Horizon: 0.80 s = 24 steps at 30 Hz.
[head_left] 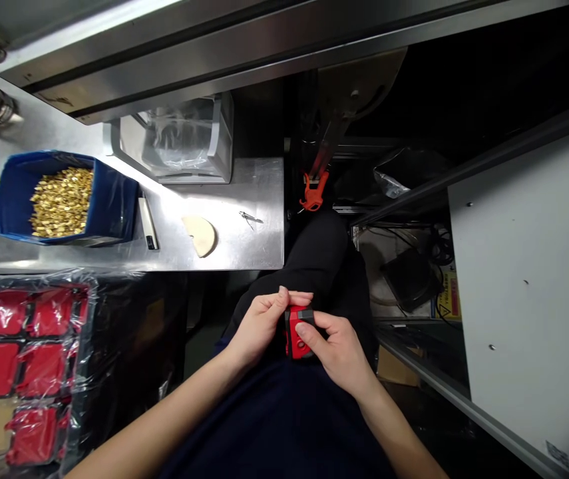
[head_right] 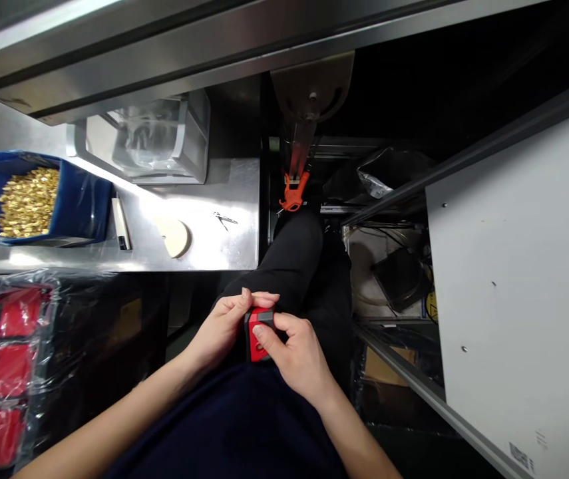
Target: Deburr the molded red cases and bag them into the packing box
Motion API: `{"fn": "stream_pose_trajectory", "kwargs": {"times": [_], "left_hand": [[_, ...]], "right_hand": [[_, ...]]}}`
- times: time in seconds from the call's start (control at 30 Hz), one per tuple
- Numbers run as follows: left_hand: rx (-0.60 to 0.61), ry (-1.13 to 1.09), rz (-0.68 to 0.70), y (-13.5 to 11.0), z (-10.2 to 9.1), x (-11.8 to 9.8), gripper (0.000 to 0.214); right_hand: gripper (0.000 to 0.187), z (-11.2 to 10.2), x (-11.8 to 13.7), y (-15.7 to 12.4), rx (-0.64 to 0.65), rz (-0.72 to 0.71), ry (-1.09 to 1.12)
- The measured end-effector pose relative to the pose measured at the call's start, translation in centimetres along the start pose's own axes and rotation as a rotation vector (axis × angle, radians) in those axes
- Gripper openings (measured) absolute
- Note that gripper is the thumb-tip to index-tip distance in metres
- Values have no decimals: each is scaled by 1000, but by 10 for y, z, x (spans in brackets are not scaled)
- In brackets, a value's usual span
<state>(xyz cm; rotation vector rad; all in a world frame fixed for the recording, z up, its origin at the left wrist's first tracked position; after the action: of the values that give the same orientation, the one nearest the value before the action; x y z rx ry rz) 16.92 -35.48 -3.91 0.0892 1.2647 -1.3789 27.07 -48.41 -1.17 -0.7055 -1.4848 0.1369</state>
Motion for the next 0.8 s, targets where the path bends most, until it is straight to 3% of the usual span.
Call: {"fn": "stream_pose_trajectory", "kwargs": {"times": [0.1, 0.27, 0.47, 0.67, 0.8], "left_hand": [[48, -48, -3, -3, -7, -1, 52], [136, 25, 71, -8, -10, -3, 27], [-28, 52, 92, -3, 0, -2, 26], [-199, -188, -42, 5, 7, -7, 30], [-120, -223, -62, 8, 2, -13, 48]], "right_hand": [[34, -1, 2, 1, 2, 14, 18], [35, 1, 1, -1, -17, 38, 0], [37, 5, 3, 3, -61, 21, -82], [40, -9, 3, 3, 110, -108, -70], [21, -12, -1, -1, -71, -110, -119]]}}
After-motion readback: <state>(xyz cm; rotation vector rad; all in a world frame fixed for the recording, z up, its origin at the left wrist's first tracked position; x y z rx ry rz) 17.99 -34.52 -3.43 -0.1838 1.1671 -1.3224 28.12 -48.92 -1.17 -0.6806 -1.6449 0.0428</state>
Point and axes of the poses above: each hand's wrist, its own y-axis towards the middle knuckle, its own z-axis out of the palm, x = y × z, the point moved 1 cm from there along y, towards the middle knuckle, and after that the axes turned 3 degrees about x, right-handed, at the moved point
